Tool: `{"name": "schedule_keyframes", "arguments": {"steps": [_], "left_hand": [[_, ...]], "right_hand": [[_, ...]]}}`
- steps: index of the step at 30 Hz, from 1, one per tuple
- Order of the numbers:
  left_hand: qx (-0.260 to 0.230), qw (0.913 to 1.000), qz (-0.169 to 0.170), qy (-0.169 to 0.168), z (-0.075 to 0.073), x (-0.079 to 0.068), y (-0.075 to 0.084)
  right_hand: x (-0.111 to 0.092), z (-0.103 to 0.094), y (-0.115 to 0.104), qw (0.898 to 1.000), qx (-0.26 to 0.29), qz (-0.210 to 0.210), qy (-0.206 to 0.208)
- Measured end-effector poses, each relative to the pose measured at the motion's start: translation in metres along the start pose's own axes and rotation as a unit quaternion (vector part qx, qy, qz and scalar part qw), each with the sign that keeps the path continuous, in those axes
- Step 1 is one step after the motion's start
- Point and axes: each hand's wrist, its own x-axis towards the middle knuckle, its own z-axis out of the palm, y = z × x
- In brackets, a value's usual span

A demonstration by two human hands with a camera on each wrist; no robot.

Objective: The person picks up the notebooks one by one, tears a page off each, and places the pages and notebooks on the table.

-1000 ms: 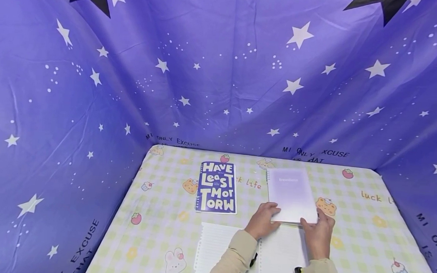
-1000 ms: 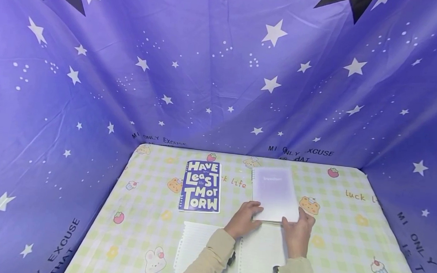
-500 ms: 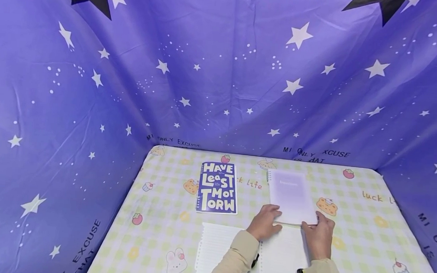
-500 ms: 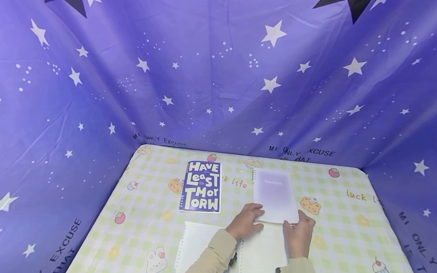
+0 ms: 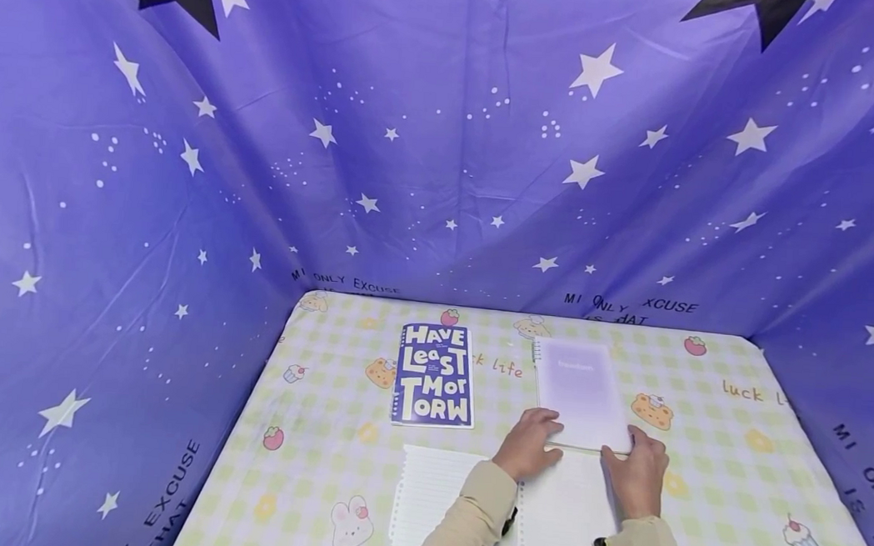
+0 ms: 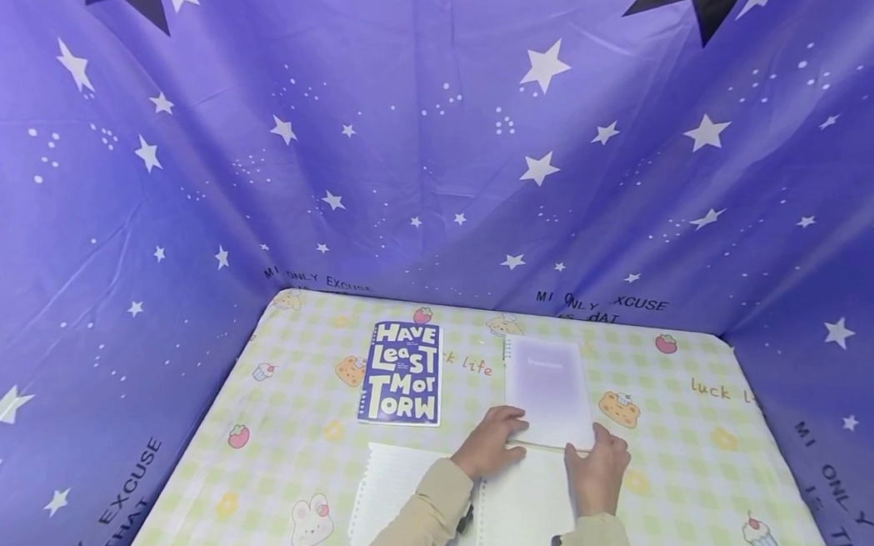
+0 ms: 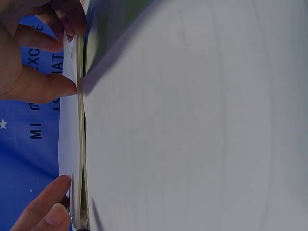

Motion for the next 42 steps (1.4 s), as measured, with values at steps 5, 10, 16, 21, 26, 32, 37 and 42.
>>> {"name": "schedule_keyframes", "arguments": {"steps": [5,10,16,21,26,32,37,42], "left_hand": [[-0.029,0.9994,-0.02,-0.005,-0.003,0.0,0.002],[-0.051,0.9982,-0.029,0.01,-0.006,0.001,0.003],[-0.066,0.997,-0.03,0.025,-0.013,0.002,0.001],[-0.07,0.9964,-0.031,0.038,-0.022,0.0,-0.004],[-0.069,0.9956,-0.029,0.056,-0.031,-0.006,-0.011],[-0.105,0.9908,-0.03,0.08,-0.042,-0.013,-0.016],[-0.121,0.9872,-0.033,0.099,-0.052,-0.017,-0.016],[-0.104,0.9873,-0.033,0.116,-0.062,-0.022,-0.017]], "right_hand": [[0.0,0.0,0.001,1.0,-0.006,0.003,-0.002],[0.001,0.001,0.001,1.0,-0.003,-0.017,0.008],[0.0,-0.001,-0.007,0.998,0.01,-0.049,0.025],[0.0,-0.002,-0.012,0.994,0.041,-0.091,0.037],[0.0,-0.002,-0.015,0.987,0.073,-0.134,0.051],[-0.006,-0.001,-0.019,0.982,0.079,-0.166,0.048],[-0.014,0.002,-0.024,0.976,0.08,-0.201,0.029],[-0.019,0.003,-0.03,0.964,0.069,-0.257,0.025]]}}
